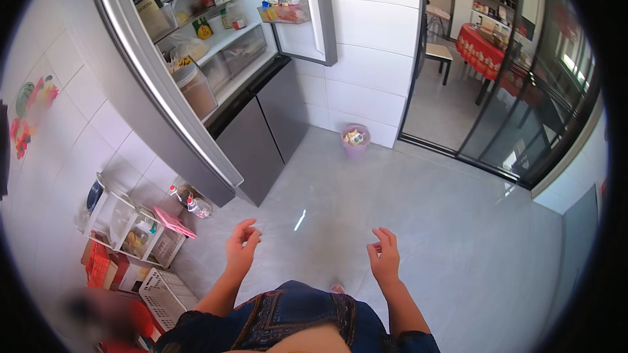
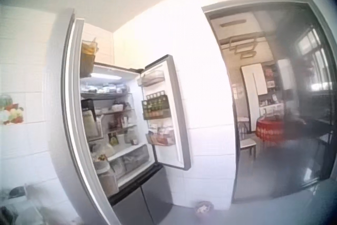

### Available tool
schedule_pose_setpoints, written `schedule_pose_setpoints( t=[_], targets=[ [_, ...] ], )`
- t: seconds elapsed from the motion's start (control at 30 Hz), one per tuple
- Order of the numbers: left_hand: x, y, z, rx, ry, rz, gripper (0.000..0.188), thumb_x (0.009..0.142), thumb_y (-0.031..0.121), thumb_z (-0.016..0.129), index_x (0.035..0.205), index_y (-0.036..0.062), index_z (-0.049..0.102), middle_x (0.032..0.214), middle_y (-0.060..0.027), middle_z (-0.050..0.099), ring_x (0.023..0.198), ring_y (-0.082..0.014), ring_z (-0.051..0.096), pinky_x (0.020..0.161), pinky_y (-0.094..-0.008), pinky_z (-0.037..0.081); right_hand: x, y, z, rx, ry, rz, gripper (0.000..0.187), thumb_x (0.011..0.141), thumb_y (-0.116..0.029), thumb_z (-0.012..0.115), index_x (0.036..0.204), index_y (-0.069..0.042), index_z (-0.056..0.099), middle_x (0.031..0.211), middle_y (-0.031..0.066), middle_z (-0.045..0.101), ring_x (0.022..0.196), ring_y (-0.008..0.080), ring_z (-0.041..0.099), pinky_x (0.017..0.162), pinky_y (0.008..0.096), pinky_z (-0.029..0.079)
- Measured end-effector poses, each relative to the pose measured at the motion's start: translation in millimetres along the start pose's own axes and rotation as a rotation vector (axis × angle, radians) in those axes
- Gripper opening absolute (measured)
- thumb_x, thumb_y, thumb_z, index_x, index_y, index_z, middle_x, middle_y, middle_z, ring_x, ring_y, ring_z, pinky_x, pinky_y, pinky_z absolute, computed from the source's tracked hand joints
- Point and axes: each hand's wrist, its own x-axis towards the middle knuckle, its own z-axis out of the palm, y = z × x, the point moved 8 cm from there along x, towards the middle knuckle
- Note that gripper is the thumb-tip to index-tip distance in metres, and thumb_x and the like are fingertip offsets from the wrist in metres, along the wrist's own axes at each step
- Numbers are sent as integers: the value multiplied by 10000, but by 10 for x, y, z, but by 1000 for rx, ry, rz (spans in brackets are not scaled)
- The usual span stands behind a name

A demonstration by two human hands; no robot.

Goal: The person moves bags of bread on a counter, opens a refrigerator to place items inside, wipes a section of the countertop with a cloth, and handles metal bowls.

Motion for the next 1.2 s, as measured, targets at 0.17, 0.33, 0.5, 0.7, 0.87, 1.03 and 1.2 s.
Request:
schedule_pose_setpoints(
  t=[0.17,0.33,0.5,0.7,0.87,1.03,1.2],
  targets=[
    [494,-470,-112,123,111,-107,318,867,30,637,1180,56,591,837,-45,630,730,-114,602,691,-256,507,1281,-192,637,117,-99,-151,366,824,-3,640,1184,-43,588,1243,159,535,761,186,665,695,291,553],
    [1223,-535,118,190,153,-147,315,885,30,611,1197,29,569,845,-53,632,746,-110,613,684,-252,516,2387,-553,1468,218,-267,-311,356,826,-32,663,1176,-55,597,1250,151,541,762,185,671,696,298,552],
    [2089,-761,698,130,97,-104,317,884,60,639,1198,65,596,859,-44,638,777,-113,621,698,-246,506,3274,-539,1838,211,-333,-371,376,819,-3,666,1184,-59,594,1255,149,542,747,181,669,693,296,539],
    [2989,-663,960,206,158,-52,315,874,72,661,1184,72,610,841,-32,630,749,-110,606,684,-251,491,4446,128,1873,204,-245,-294,402,822,25,646,1213,-32,571,1272,146,527,761,170,641,692,282,533],
    [3526,-654,961,256,421,-72,305,874,17,634,1175,61,605,822,-32,625,729,-106,600,663,-247,493,5372,431,2145,245,-329,-366,398,820,33,632,1208,-30,573,1258,144,529,766,162,608,692,260,521],
    [3830,-522,1151,270,590,-136,302,865,6,632,1163,44,603,819,-48,631,712,-112,613,652,-250,497,6300,499,2429,276,-405,-413,398,830,23,616,1220,-39,570,1234,140,542,789,159,596,691,258,513],
    [4057,-465,1262,332,697,-139,304,866,1,625,1165,42,596,817,-52,629,709,-120,626,644,-254,507,7374,752,2473,295,-239,-384,347,868,2,582,1214,-30,578,1233,121,546,836,155,587,726,264,505]
  ],
)
